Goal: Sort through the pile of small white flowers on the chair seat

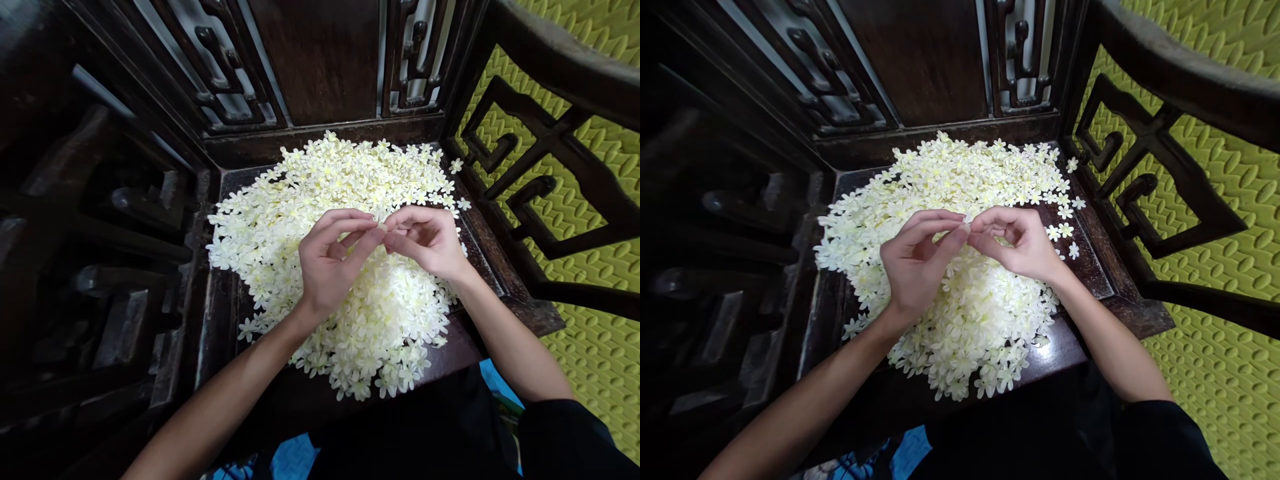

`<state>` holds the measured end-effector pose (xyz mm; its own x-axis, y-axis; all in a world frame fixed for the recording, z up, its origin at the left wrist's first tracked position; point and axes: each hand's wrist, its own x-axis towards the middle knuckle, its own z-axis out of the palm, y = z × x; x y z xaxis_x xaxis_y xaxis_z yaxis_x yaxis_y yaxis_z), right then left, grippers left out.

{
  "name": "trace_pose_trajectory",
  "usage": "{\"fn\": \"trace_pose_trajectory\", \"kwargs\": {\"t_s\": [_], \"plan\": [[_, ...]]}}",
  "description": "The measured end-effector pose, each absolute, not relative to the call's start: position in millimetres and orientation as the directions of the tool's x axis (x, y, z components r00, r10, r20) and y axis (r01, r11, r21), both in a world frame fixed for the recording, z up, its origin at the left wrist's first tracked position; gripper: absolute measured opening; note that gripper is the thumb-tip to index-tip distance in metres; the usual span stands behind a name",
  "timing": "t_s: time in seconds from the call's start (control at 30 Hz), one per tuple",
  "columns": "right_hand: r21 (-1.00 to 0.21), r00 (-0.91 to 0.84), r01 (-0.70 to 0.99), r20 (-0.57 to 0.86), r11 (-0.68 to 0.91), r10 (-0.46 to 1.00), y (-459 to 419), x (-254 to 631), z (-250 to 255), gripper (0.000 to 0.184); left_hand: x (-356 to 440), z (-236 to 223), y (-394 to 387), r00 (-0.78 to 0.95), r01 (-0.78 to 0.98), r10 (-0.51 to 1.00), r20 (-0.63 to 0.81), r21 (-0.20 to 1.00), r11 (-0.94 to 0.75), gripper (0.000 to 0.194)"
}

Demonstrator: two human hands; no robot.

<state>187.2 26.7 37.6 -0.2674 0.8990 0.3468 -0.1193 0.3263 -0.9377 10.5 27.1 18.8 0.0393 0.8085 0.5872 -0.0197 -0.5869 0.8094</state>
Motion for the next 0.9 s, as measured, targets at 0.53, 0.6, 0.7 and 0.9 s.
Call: {"fn": "trace_pose_trajectory", "kwargs": {"t_s": [0.53, 0.6, 0.7, 0.9], "plan": [[-0.919, -0.378, -0.169, 0.394, 0.356, 0.838, 26.2, 192.5, 42.9, 0.009, 11.7, 13.8, 29.8, -0.096, -0.184, 0.959, 0.266, 0.942, -0.280, 0.021], [-0.935, -0.331, -0.118, 0.355, 0.335, 0.874, 24.8, 190.0, 42.8, 0.007, 12.2, 13.1, 29.3, -0.101, -0.119, 0.935, 0.339, 0.929, -0.350, 0.017], [-0.948, -0.269, -0.123, 0.317, 0.294, 0.910, 24.1, 184.6, 40.1, 0.013, 12.9, 14.2, 26.9, -0.064, 0.038, 0.837, 0.543, 0.840, -0.542, 0.006], [-0.955, -0.234, -0.109, 0.295, 0.277, 0.926, 24.8, 181.6, 37.2, 0.012, 12.4, 18.1, 25.5, -0.007, 0.089, 0.742, 0.670, 0.739, -0.667, 0.009]]}}
